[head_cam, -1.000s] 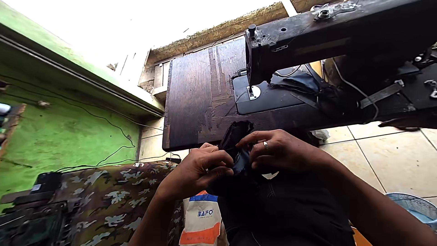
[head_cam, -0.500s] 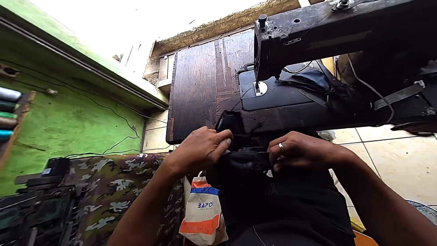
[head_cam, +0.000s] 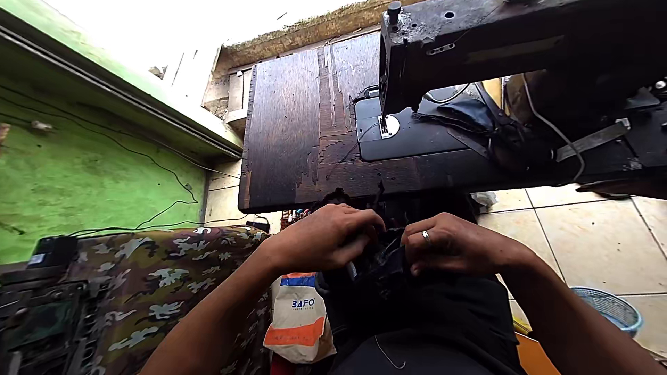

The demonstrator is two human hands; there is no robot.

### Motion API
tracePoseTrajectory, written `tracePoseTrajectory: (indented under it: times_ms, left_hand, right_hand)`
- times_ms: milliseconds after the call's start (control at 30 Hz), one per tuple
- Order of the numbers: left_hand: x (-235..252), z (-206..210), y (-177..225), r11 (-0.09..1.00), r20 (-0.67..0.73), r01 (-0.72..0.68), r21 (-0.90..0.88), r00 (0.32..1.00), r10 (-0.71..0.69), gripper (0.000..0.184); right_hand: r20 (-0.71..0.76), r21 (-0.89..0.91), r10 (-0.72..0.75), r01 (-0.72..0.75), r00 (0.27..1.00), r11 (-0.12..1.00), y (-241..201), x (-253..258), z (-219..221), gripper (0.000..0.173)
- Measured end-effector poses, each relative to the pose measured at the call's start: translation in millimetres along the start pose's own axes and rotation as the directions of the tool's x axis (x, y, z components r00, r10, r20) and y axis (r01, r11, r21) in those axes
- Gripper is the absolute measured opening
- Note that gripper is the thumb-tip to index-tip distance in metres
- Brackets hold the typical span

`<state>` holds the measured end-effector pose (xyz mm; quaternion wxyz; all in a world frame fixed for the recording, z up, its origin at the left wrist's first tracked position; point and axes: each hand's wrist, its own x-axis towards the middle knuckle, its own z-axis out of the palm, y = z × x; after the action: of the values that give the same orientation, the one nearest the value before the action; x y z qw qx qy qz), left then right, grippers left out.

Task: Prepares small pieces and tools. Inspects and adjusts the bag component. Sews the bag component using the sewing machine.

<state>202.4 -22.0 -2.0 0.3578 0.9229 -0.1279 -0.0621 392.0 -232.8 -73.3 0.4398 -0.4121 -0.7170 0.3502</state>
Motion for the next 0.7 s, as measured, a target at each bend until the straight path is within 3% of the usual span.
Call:
tracePoseTrajectory:
  times_ms: [133,333,400,567,700]
  left_hand:
    - [9,6,-9,0.928,0.156,0.109,-0.357,0.986,-0.055,0.029]
    - [4,16,-18,0.773,0.29,0.282,-0.568,0.948,-0.132,0.02]
    - [0,22,-22,0.781,0.285,0.283,-0.557,0.948,-0.14,0.023]
    - [-3,33,-13,0.951,0.251,0.179,-0.25,0.961,-0.115,0.021]
    - [-9,33,-14,0.953,0.219,0.195,-0.231,0.965,-0.145,0.022]
  right_hand:
    - [-0.01,-0.027,-0.011,0.011,1.0,1.0,-2,1,5,0.021]
    - [0.049,0.045,-0.053,0.051,0.997,0.998,-9,-5,8,0.021]
    - [0.075,0.068,-0.068,0.063,0.995,0.996,-12,-6,9,0.021]
    - [0.128,0.101,-0.079,0.067,0.989,0.993,-13,-5,17,0.019]
    - [0.117,0.096,-0.068,0.057,0.991,0.994,-13,-5,15,0.02]
